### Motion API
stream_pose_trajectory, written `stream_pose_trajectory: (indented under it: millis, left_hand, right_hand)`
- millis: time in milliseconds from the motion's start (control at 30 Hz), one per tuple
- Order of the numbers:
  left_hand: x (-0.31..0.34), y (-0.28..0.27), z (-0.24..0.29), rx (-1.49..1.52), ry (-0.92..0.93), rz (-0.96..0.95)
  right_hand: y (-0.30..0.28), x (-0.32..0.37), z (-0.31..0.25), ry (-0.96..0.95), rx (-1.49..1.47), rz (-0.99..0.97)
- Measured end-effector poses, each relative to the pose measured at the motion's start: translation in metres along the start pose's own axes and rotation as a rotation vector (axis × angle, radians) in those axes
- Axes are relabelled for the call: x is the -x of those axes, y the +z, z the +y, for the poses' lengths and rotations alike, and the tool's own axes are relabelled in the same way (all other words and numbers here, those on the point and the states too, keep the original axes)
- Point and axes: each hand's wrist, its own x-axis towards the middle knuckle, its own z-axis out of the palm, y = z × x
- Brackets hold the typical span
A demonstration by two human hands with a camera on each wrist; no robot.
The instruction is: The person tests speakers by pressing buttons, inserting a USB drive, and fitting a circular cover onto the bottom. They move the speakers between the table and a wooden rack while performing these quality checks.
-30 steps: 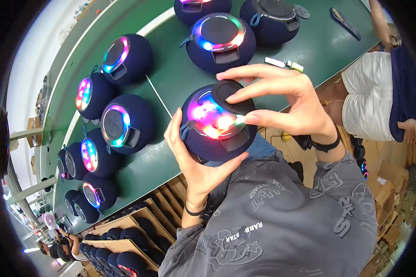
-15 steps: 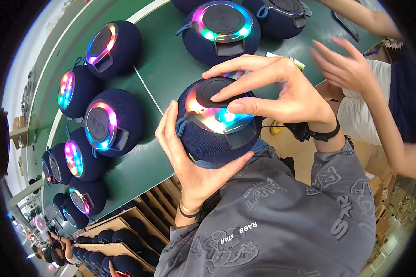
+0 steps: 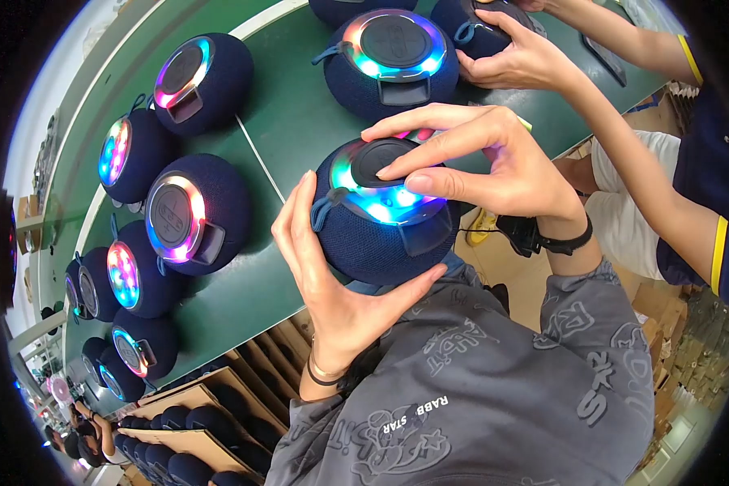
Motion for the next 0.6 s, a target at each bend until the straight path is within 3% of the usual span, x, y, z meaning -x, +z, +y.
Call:
stream_pose_trajectory:
  millis: [600]
  left_hand:
    - [-0.0009, -0.0013, -0.0013, 0.031, -0.012, 0.003]
  right_hand:
    - [-0.0004, 0.0006, 0.0087, -0.088, 0.066, 0.001]
